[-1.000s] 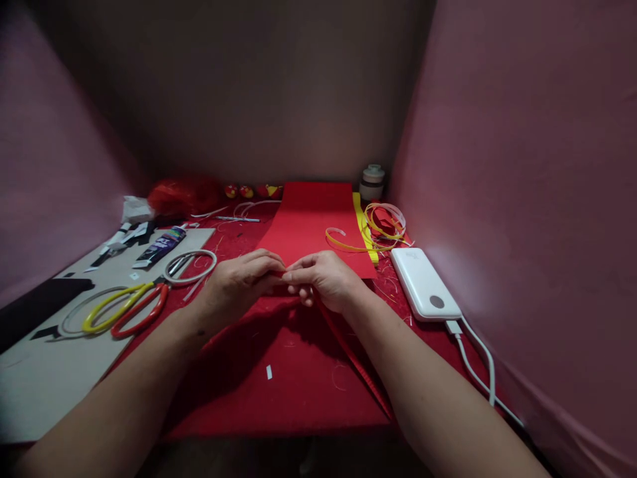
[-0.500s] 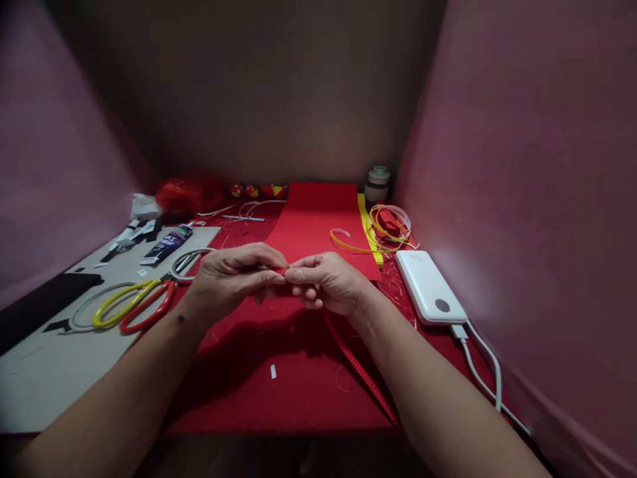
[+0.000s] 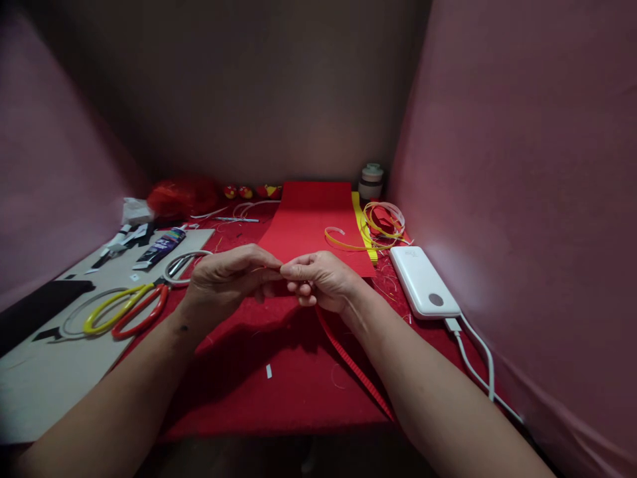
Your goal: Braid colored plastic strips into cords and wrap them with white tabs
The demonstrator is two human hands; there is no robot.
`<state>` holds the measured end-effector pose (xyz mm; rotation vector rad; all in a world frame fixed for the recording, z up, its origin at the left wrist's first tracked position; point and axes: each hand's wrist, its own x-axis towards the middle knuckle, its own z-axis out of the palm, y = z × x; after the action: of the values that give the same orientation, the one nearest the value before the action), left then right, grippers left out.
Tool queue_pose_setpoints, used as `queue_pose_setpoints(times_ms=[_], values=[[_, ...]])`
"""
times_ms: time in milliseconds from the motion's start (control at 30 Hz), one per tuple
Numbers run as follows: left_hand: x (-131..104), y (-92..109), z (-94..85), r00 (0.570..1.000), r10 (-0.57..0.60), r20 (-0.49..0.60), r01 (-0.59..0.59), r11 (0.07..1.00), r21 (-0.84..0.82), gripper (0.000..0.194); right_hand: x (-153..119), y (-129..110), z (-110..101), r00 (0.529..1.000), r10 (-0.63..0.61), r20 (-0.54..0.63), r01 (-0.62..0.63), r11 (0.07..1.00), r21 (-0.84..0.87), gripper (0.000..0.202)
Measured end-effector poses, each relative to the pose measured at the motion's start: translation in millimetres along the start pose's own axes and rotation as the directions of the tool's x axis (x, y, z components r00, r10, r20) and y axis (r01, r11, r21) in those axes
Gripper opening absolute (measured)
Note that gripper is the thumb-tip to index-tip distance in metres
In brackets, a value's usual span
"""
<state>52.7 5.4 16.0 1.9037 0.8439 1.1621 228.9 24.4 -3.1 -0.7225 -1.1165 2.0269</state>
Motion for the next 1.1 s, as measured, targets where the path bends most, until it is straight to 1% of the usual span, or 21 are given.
queue_pose_setpoints(times_ms=[167, 267, 433, 533, 600, 700, 767, 867, 933, 967, 1000, 1033, 1067, 1100], values=[[-0.2, 1.5, 0.9, 0.998, -0.052, -0.029, 0.048, 0.991, -0.126, 0.006, 0.1, 0.7, -0.8, 0.998, 0.011, 0.059, -0.016, 0.997, 0.076, 0.025], [0.8, 3.4, 1.9, 0.995, -0.063, -0.082, 0.047, 0.982, -0.186, 0.007, 0.1, 0.7, -0.9, 0.995, -0.008, 0.098, -0.002, 0.995, 0.099, 0.021], [2.0, 4.4, 4.6, 0.98, -0.115, -0.164, 0.071, 0.965, -0.251, 0.01, -0.4, 1.1, 0.7, 0.995, -0.039, 0.088, 0.031, 0.995, 0.091, 0.019], [1.8, 4.8, 6.3, 0.969, -0.166, -0.181, 0.111, 0.953, -0.282, 0.013, -1.3, 1.8, 1.4, 0.995, -0.029, 0.093, 0.02, 0.996, 0.088, 0.018], [1.7, 5.4, 7.7, 0.965, -0.191, -0.178, 0.131, 0.944, -0.303, 0.014, -1.9, 2.7, 1.6, 0.992, -0.021, 0.123, 0.009, 0.995, 0.098, 0.019], [2.0, 6.1, 10.1, 0.966, -0.196, -0.17, 0.134, 0.937, -0.322, 0.014, -2.0, 4.4, 1.4, 0.984, -0.027, 0.176, 0.005, 0.992, 0.124, 0.018], [2.1, 5.8, 10.9, 0.965, -0.19, -0.181, 0.129, 0.944, -0.304, 0.015, -1.2, 5.2, 0.9, 0.985, -0.041, 0.17, 0.018, 0.991, 0.134, 0.017], [2.4, 2.5, 9.2, 0.968, -0.156, -0.198, 0.115, 0.973, -0.201, 0.012, 0.5, 4.9, -0.3, 0.993, -0.048, 0.106, 0.035, 0.992, 0.124, 0.015], [2.8, -2.1, 5.8, 0.981, -0.074, -0.182, 0.065, 0.996, -0.055, 0.014, 1.6, 3.9, -1.0, 0.998, -0.034, 0.051, 0.029, 0.996, 0.085, 0.016], [3.1, -5.0, 3.6, 0.989, -0.007, -0.15, 0.016, 0.998, 0.06, 0.016, 2.0, 3.3, -1.2, 0.999, -0.024, 0.021, 0.023, 0.998, 0.053, 0.017], [3.5, -8.3, 1.5, 0.993, 0.067, -0.097, -0.046, 0.979, 0.2, 0.017, 2.4, 2.7, -1.3, 1.0, -0.014, -0.009, 0.015, 1.0, 0.013, 0.017], [3.9, -11.8, -0.5, 0.991, 0.133, -0.023, -0.117, 0.93, 0.349, 0.016, 2.6, 2.3, -1.3, 0.999, -0.007, -0.039, 0.006, 0.999, -0.034, 0.017], [4.2, -15.1, -2.2, 0.982, 0.177, 0.061, -0.184, 0.855, 0.485, 0.012, 2.9, 1.9, -1.1, 0.998, -0.004, -0.067, -0.002, 0.996, -0.085, 0.018], [4.5, -18.0, -3.4, 0.971, 0.196, 0.139, -0.24, 0.772, 0.589, 0.008, 3.0, 1.6, -0.8, 0.996, -0.003, -0.092, -0.009, 0.991, -0.133, 0.018]])
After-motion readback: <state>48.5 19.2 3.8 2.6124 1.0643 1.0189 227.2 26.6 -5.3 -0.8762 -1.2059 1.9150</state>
